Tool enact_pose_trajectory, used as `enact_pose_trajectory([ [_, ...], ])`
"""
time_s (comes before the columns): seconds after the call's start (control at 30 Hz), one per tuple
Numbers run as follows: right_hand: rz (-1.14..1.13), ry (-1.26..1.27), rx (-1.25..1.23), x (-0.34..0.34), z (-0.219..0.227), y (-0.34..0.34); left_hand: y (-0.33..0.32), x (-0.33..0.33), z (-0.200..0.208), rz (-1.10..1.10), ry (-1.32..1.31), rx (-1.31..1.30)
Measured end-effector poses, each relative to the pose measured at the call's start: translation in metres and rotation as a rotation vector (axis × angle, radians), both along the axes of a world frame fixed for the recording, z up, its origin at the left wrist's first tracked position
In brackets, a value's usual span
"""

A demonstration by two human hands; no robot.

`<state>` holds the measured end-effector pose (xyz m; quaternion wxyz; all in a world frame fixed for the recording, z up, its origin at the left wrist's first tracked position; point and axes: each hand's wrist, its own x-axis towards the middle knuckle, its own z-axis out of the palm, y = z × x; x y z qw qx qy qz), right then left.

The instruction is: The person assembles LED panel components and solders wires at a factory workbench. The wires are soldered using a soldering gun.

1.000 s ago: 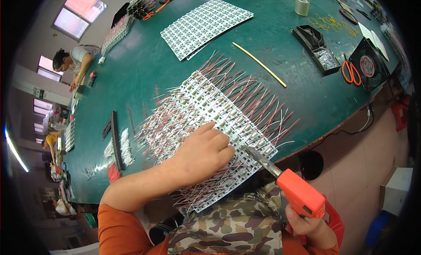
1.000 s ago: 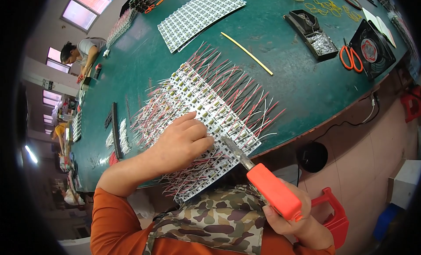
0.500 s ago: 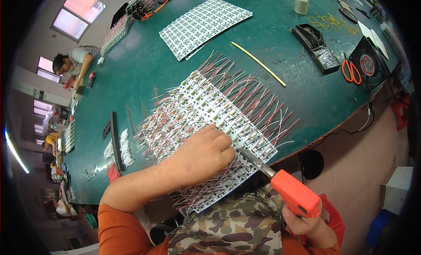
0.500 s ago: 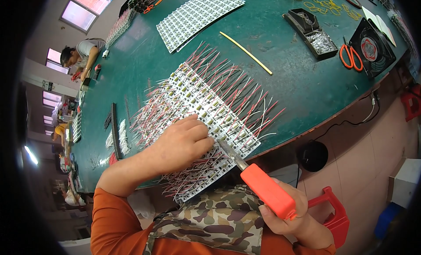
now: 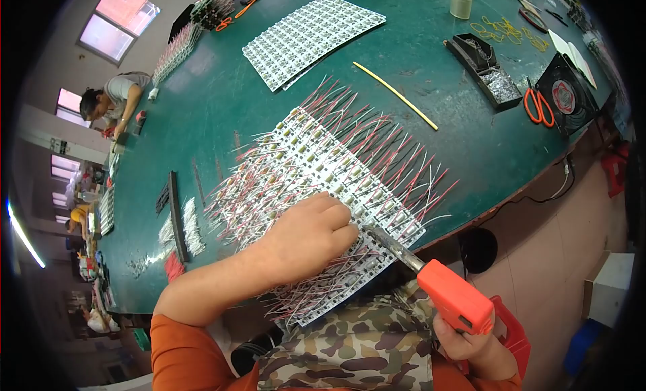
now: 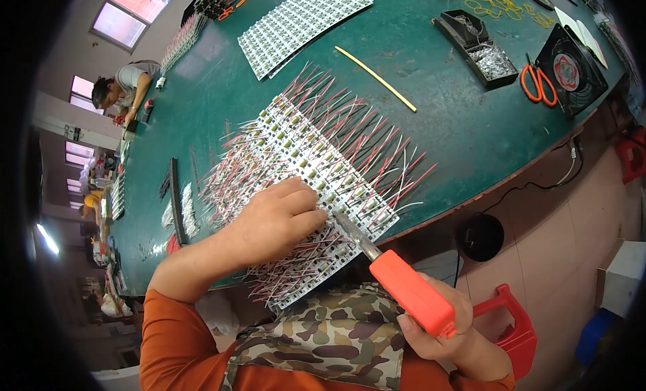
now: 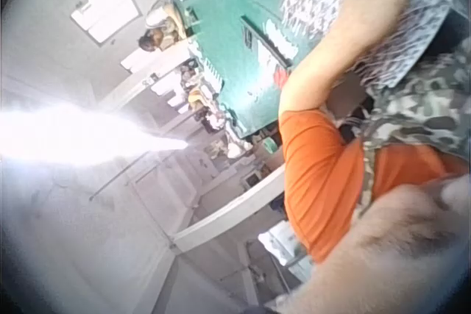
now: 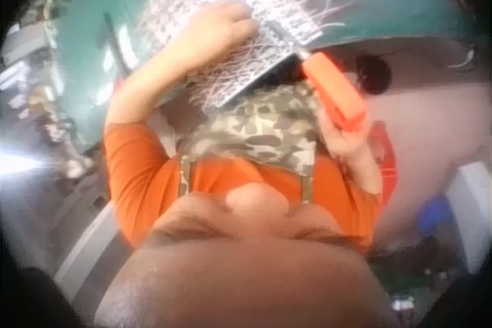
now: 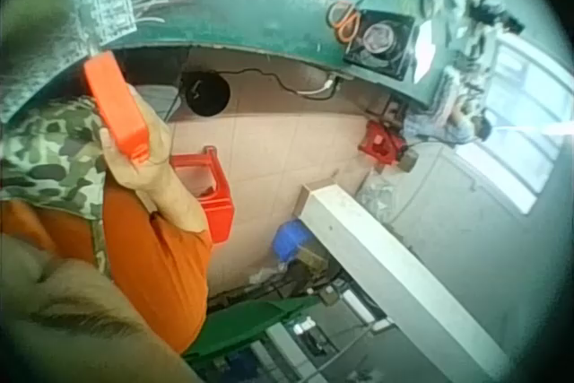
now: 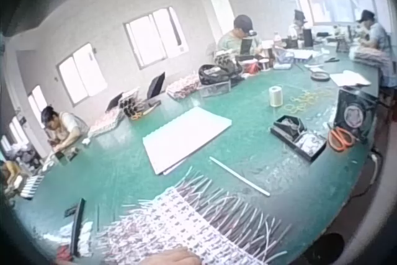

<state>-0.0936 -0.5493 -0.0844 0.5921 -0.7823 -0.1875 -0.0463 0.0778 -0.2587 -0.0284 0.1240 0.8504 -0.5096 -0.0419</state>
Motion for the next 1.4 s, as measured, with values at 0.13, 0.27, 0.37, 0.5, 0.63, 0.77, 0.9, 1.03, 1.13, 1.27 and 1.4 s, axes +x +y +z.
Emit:
enact_pose_trajectory([
  [0.13, 0.016, 0.063, 0.057, 0.001, 0.001, 0.002, -0.004, 0.000, 0.002, -0.013, -0.012, 0.029],
  [0.27, 0.023, 0.069, 0.071, 0.000, -0.001, 0.003, -0.004, -0.001, 0.002, -0.006, -0.008, 0.033],
  [0.37, 0.011, 0.075, 0.063, -0.001, 0.000, 0.004, -0.004, -0.002, 0.003, -0.002, -0.018, 0.038],
  [0.5, 0.012, 0.114, 0.078, -0.001, 0.000, 0.005, -0.005, -0.002, 0.004, -0.001, -0.016, 0.051],
  [0.63, 0.013, 0.085, 0.057, 0.000, 0.001, 0.006, -0.006, -0.002, 0.005, -0.007, -0.008, 0.055],
  [0.77, 0.022, 0.116, 0.042, 0.000, 0.007, 0.005, -0.007, -0.001, 0.006, -0.011, -0.009, 0.063],
  [0.9, 0.012, 0.140, 0.054, -0.003, 0.007, 0.005, -0.007, -0.002, 0.006, -0.011, -0.008, 0.071],
  [1.03, 0.017, 0.111, 0.054, 0.000, 0.009, 0.005, -0.007, -0.002, 0.006, -0.011, -0.005, 0.089],
  [1.13, 0.041, 0.096, 0.012, 0.005, 0.020, 0.000, -0.007, -0.001, 0.007, -0.017, -0.007, 0.059],
  [1.27, 0.002, 0.104, -0.009, -0.005, 0.013, -0.003, -0.008, -0.001, 0.007, -0.013, 0.000, 0.077],
  [1.4, -0.014, 0.092, 0.010, -0.009, 0.011, -0.002, -0.007, -0.003, 0.008, -0.007, -0.003, 0.072],
])
